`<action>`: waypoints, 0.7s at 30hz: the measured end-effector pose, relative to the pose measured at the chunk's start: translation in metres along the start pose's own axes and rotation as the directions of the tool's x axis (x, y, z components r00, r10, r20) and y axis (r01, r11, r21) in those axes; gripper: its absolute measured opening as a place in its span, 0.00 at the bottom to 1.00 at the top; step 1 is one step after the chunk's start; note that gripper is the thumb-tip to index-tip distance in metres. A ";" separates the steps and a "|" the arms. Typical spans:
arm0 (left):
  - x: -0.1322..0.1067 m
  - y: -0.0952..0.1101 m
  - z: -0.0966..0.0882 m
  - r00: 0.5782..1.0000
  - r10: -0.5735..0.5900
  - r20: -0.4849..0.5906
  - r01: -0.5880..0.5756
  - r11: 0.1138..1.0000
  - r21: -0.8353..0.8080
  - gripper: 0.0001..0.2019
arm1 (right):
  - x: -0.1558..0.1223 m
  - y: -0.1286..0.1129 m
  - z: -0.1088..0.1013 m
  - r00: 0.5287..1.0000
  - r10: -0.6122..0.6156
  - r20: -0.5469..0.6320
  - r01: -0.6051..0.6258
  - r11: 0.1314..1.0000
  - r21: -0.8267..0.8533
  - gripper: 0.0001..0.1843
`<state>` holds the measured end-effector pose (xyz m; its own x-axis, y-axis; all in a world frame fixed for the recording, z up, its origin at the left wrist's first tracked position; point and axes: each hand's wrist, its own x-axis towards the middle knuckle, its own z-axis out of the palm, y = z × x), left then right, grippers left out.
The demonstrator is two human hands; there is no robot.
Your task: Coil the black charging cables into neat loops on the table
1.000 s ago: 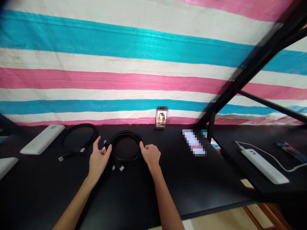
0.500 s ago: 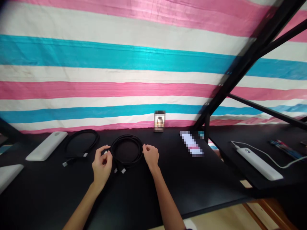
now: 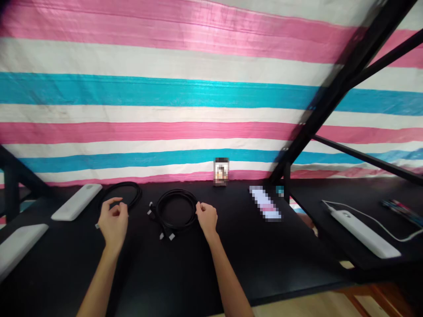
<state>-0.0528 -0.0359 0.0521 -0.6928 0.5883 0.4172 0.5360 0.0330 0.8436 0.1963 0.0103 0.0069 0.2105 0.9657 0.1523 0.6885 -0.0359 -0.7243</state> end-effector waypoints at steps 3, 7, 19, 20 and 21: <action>0.006 -0.007 -0.001 0.998 -0.047 -0.045 0.043 0.995 -0.086 0.09 | 0.002 0.002 -0.001 1.000 0.011 -0.008 -0.011 0.999 0.037 0.24; -0.002 -0.007 0.008 0.998 -0.060 0.031 0.066 0.966 -0.250 0.06 | 0.018 0.015 -0.010 0.985 0.113 -0.128 -0.088 0.978 0.187 0.19; -0.053 0.005 0.028 0.722 0.647 0.244 -0.616 0.762 -0.198 0.09 | 0.082 0.064 -0.041 0.976 0.155 -0.152 -0.175 0.977 -0.123 0.32; -0.054 0.007 0.028 0.674 0.701 0.234 -0.666 0.713 -0.218 0.09 | 0.084 0.062 -0.041 0.981 0.137 -0.135 -0.162 0.967 -0.197 0.33; -0.055 0.009 0.027 0.639 0.738 0.218 -0.698 0.675 -0.237 0.09 | 0.086 0.060 -0.039 0.986 0.118 -0.119 -0.145 0.957 -0.250 0.34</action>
<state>0.0036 -0.0461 0.0276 0.0581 0.5766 0.8149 0.7314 -0.5802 0.3583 0.2829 0.0815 0.0034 0.3718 0.9170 0.1448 0.8021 -0.2388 -0.5474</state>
